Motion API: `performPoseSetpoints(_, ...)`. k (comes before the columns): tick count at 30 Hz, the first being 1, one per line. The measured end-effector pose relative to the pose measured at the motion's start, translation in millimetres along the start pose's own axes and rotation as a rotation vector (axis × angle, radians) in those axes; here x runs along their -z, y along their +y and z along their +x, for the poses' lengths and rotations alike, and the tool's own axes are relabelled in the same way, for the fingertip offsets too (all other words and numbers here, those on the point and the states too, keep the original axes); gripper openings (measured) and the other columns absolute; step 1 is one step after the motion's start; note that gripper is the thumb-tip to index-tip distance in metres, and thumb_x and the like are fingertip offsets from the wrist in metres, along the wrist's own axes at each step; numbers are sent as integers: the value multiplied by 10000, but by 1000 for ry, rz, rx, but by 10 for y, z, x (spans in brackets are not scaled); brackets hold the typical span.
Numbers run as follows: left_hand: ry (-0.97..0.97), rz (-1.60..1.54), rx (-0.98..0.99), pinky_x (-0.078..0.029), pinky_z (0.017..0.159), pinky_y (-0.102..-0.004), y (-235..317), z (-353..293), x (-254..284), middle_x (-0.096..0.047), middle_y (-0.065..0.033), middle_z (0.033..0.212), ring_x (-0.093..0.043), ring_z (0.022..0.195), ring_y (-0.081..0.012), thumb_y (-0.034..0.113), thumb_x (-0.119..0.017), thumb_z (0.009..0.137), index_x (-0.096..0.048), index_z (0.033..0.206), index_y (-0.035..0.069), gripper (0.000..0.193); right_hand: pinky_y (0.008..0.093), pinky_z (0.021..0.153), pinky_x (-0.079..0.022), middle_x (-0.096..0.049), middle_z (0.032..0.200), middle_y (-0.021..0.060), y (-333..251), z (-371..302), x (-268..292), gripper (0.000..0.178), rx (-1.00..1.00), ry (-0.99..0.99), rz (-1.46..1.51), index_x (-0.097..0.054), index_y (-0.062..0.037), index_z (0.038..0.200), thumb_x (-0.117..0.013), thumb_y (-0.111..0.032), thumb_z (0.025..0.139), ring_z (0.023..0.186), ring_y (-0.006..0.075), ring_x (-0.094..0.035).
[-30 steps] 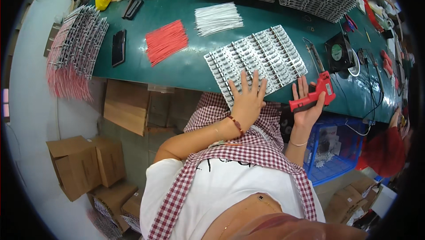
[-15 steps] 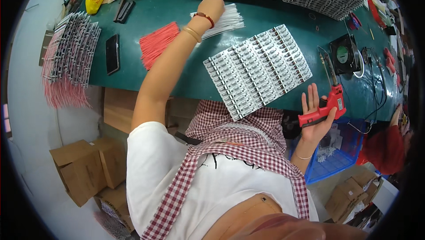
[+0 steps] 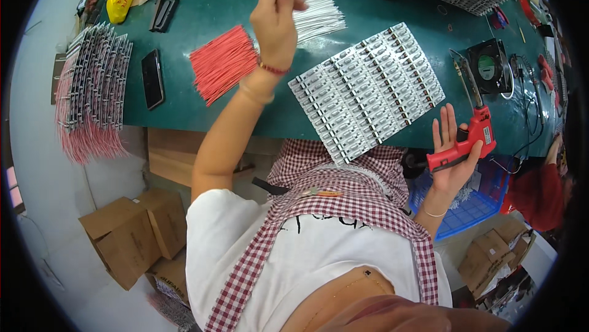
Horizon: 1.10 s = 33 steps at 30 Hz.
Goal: The person uses a soldering iron to attach red and white wires to a grid of small electronic components on a green workbench. They repeatedly pick up individual wires, place them into slots on the component board, and apply heat with the soldering iron to secure them.
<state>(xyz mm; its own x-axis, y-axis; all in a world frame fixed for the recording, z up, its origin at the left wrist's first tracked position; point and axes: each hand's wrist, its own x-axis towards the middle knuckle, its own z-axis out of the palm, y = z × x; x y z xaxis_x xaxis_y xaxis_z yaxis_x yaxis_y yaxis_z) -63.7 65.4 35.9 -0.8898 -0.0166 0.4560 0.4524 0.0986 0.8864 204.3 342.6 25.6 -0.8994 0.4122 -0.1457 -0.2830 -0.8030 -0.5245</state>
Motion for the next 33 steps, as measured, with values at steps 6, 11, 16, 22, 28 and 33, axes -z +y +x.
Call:
performPoseSetpoints(6, -19, -192, 228, -498, 712, -245, -186, -489, 341, -621, -40, 877, -593, 782, -108, 165, -491, 1021, -598, 1143, -33, 256, 542, 1171, -234, -261, 1489, 358, 217, 38, -42, 452, -112, 90, -1, -515, 2, 1163, -543, -406, 969, 1437, 416, -233)
performPoseSetpoints(11, -148, -280, 397, -482, 706, -231, 101, -452, 563, -604, -30, 835, -569, 756, -86, 164, -517, 1007, -624, 1048, -6, 205, 543, 1164, -254, -288, 1470, 366, 282, 82, -64, 464, -99, 187, -14, -515, -4, 1180, -537, -417, 970, 1419, 433, -267)
performPoseSetpoints(16, -319, 616, -51, -520, 701, -323, -254, -219, 410, -623, -92, 872, -616, 743, -228, 129, -629, 892, -621, 999, 38, 140, 534, 1159, -276, -303, 1457, 371, 308, 125, -39, 486, -74, 186, -36, -496, 5, 1196, -532, -425, 973, 1405, 440, -292)
performPoseSetpoints(22, -479, 981, -316, -529, 733, -394, -575, -68, -18, -594, -92, 881, -613, 883, -286, 174, -701, 810, -647, 929, 61, 173, 536, 1163, -270, -290, 1462, 374, 320, 162, -4, 488, -63, 148, -1, -488, 16, 1203, -543, -409, 970, 1409, 439, -282)
performPoseSetpoints(28, -410, 965, -252, -527, 731, -402, -526, -33, -2, -596, -94, 886, -616, 898, -282, 167, -660, 835, -667, 825, 61, 107, 546, 1165, -259, -280, 1466, 377, 327, 153, -8, 488, -50, 161, -11, -496, 20, 1192, -547, -411, 967, 1411, 445, -274)
performPoseSetpoints(33, -290, 778, -179, -503, 754, -355, -347, -21, 117, -584, -107, 861, -603, 857, -259, 171, -580, 905, -641, 878, 48, 141, 550, 1164, -257, -284, 1465, 375, 323, 160, 21, 481, -55, 155, -2, -499, 19, 1186, -544, -408, 969, 1411, 445, -274)
